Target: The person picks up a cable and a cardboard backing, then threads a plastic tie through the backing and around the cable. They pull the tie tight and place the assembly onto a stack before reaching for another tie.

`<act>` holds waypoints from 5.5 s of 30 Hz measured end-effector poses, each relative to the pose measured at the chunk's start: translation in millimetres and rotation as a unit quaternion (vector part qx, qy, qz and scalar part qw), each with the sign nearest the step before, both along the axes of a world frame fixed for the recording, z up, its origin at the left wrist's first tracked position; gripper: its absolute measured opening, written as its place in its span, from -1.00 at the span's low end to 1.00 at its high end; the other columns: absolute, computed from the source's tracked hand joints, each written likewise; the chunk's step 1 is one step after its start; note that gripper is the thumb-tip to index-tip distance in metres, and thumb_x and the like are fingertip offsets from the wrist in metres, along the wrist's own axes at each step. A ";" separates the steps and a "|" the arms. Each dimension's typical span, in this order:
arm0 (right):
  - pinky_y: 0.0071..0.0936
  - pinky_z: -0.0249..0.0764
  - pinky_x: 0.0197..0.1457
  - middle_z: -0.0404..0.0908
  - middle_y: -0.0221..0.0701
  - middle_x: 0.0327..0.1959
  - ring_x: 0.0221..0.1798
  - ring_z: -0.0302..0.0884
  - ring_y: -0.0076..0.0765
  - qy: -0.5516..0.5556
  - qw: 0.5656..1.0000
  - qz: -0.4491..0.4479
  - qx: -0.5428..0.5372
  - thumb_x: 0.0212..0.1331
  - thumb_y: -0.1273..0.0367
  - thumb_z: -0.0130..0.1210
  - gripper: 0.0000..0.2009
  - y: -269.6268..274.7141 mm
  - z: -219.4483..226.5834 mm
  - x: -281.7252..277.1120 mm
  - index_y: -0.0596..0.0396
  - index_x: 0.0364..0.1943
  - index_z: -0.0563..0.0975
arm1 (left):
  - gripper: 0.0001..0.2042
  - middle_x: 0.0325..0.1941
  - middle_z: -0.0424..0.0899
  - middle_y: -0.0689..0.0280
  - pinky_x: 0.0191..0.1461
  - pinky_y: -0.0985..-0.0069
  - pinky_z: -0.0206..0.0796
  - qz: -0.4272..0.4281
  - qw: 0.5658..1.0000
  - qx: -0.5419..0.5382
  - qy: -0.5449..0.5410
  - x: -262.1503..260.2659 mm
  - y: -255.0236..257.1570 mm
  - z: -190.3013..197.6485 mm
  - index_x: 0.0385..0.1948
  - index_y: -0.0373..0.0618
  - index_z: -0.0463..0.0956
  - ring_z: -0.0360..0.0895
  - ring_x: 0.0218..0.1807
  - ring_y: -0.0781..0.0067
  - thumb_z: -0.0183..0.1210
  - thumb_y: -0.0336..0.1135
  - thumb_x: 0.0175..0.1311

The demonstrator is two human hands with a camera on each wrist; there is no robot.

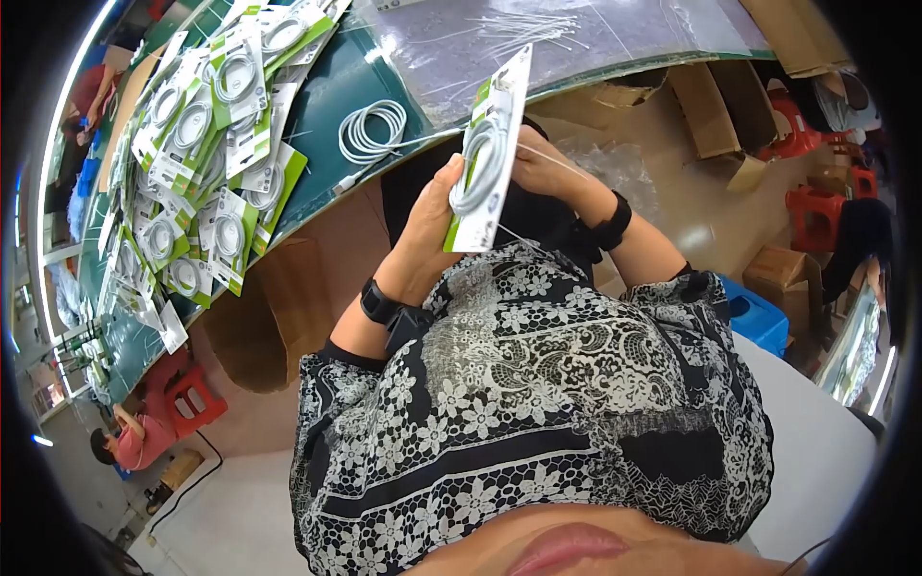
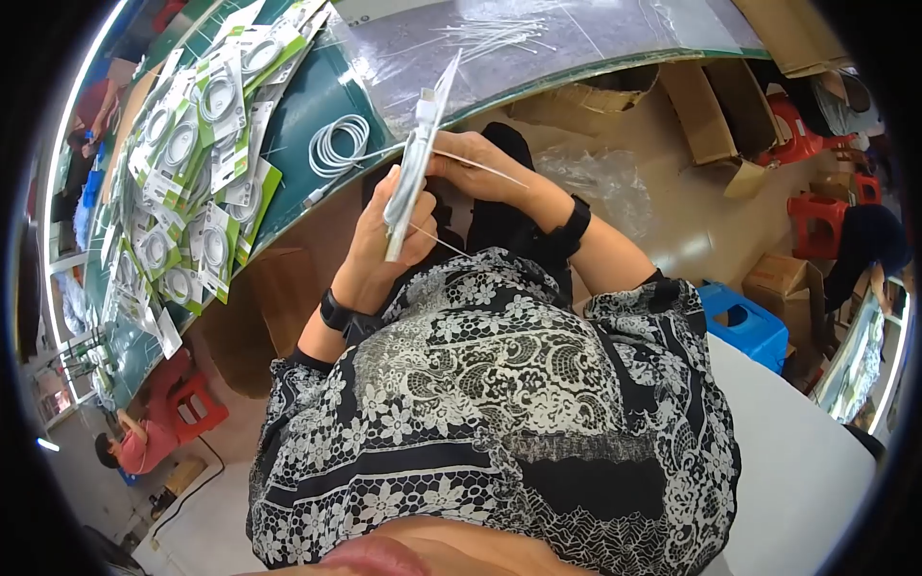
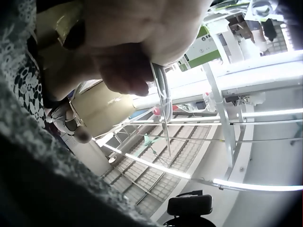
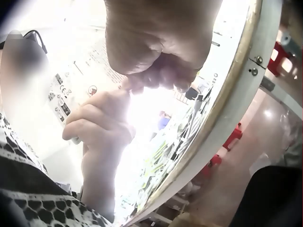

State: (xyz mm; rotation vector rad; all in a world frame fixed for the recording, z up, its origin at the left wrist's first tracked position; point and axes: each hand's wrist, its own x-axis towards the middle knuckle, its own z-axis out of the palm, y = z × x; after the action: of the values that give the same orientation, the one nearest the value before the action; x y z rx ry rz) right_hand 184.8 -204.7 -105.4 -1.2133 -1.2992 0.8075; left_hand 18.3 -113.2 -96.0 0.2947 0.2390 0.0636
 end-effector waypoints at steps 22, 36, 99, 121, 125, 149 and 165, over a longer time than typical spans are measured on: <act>-0.66 0.40 -0.37 0.49 -0.49 -0.49 -0.46 0.42 -0.65 0.079 0.969 -0.034 -0.231 0.24 0.45 0.01 -0.93 -24.1 -38.1 -10.4 0.16 -0.29 0.48 | -0.74 -0.33 0.54 0.37 -0.28 0.60 0.41 0.181 0.740 0.600 0.243 34.1 201.4 40.5 -0.15 -0.18 0.44 0.49 -0.34 0.60 0.00 -0.17 0.38; -0.27 0.42 -0.23 0.46 -0.25 -0.34 -0.30 0.47 -0.07 -0.398 0.909 -0.111 0.056 -0.10 0.33 0.27 -0.70 97.1 3.7 -67.9 0.14 -0.27 0.50 | -0.58 -0.01 0.55 0.05 0.02 0.42 0.48 0.145 0.752 0.581 0.274 45.1 271.6 32.8 0.06 -0.34 0.33 0.60 -0.07 0.27 -0.01 -0.13 0.39; -0.59 0.48 -0.27 0.46 -0.43 -0.29 -0.37 0.48 -0.55 0.212 0.976 -0.040 -0.008 0.23 0.55 0.02 -0.77 15.1 52.4 18.2 0.21 -0.03 0.40 | -0.75 -0.10 0.55 0.25 -0.08 0.55 0.33 0.245 0.955 0.147 -0.082 39.3 32.0 18.9 -0.08 -0.23 0.47 0.42 -0.24 0.53 0.04 -0.26 0.37; -0.44 0.49 0.08 0.34 -0.34 0.00 -0.10 0.49 -0.46 0.311 0.937 -0.092 0.132 0.39 0.37 -0.15 -0.75 6.0 31.8 -3.3 0.25 -0.02 0.44 | -0.86 -0.11 0.50 0.31 -0.03 0.60 0.32 0.250 0.944 0.197 -0.087 46.9 34.9 6.7 -0.20 -0.14 0.43 0.42 -0.20 0.59 0.01 -0.29 0.39; -0.41 0.48 0.09 0.38 -0.38 -0.09 -0.09 0.47 -0.49 0.234 0.951 -0.176 0.097 0.41 0.33 -0.19 -0.76 7.1 42.6 -17.7 0.23 -0.16 0.46 | -0.84 -0.11 0.50 0.30 -0.04 0.57 0.33 0.263 0.943 0.185 -0.080 43.9 34.9 7.9 -0.18 -0.15 0.43 0.42 -0.21 0.58 0.01 -0.28 0.39; -0.72 0.30 -0.62 0.46 -0.46 -0.50 -0.65 0.34 -0.65 0.367 0.907 -0.188 -0.090 0.44 0.17 -0.28 -0.65 15.7 28.7 13.5 0.18 -0.12 0.42 | -0.73 -0.21 0.49 0.30 -0.18 0.52 0.31 0.090 0.975 0.192 -0.068 43.0 13.7 0.4 -0.28 -0.15 0.40 0.43 -0.30 0.52 -0.10 -0.13 0.44; -0.72 0.28 -0.52 0.48 -0.53 -0.41 -0.57 0.32 -0.70 0.211 0.943 -0.013 -0.255 0.35 0.12 -0.06 -0.65 -2.8 15.3 42.0 0.15 -0.10 0.48 | -0.68 -0.44 0.50 0.26 -0.37 0.54 0.35 -0.096 0.916 0.374 0.113 42.4 36.5 -14.4 -0.29 -0.21 0.40 0.47 -0.47 0.44 -0.12 -0.10 0.45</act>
State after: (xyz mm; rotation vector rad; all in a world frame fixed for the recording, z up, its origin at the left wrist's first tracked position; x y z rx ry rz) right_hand 226.8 -207.5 -90.1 -1.3508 -0.7385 1.3570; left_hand 60.7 -76.7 -110.4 1.0928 0.4112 -0.0798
